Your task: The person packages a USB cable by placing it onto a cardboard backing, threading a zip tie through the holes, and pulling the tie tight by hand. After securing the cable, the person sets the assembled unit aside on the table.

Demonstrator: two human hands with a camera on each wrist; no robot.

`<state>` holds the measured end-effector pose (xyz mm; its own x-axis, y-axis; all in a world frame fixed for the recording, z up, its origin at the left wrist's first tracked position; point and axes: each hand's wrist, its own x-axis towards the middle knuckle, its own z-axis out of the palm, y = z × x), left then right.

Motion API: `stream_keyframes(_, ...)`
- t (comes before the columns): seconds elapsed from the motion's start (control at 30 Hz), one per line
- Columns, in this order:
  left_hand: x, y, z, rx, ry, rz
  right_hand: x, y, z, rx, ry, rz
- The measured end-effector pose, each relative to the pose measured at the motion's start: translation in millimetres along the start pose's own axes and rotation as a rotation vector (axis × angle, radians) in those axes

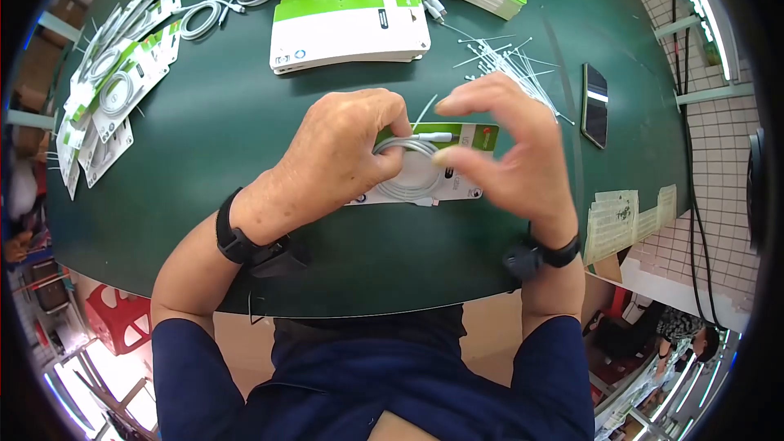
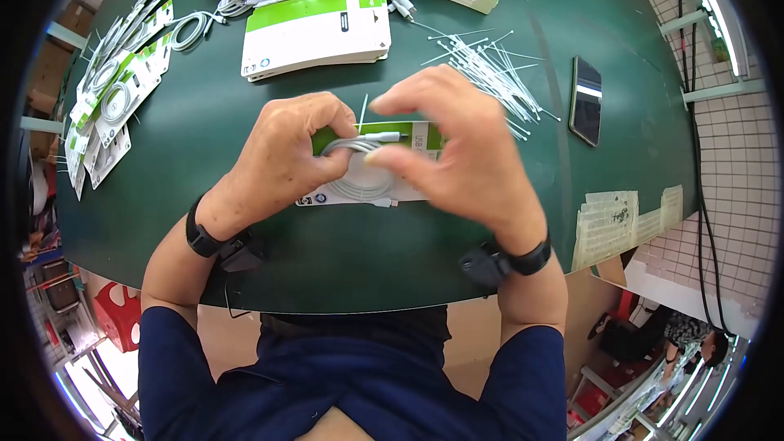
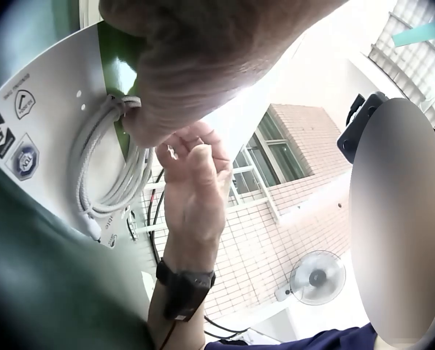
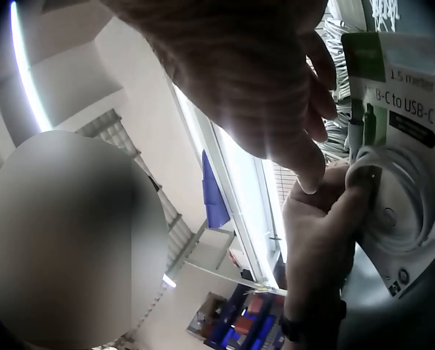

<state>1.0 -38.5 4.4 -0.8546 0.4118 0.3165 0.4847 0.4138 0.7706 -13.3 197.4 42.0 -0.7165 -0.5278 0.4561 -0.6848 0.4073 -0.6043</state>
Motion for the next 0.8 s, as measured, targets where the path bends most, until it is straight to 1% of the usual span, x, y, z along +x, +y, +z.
stream_keyframes(0.03,0,0,-1,0.008,-0.010,-0.030,-1,1,4,0.001,-0.001,0.003)
stream_keyframes(0.13,1,-2,-3,0.008,-0.017,-0.071,-7,7,18,-0.160,-0.064,-0.089)
stream_keyframes(0.23,1,-2,-3,-0.011,-0.004,-0.094,-7,9,20,-0.123,-0.058,-0.050)
stream_keyframes(0.33,0,-4,0,-0.057,0.058,0.006,-7,8,23,-0.116,-0.049,-0.028)
stream_keyframes(0.53,1,-8,4,-0.041,0.055,0.020,-6,6,24,-0.172,-0.063,-0.006)
stream_keyframes(0.6,2,-8,4,-0.030,0.054,0.044,-6,8,23,-0.152,-0.073,-0.008)
stream_keyframes(0.8,2,-8,7,-0.032,0.045,0.040,-6,12,23,-0.114,-0.120,-0.008)
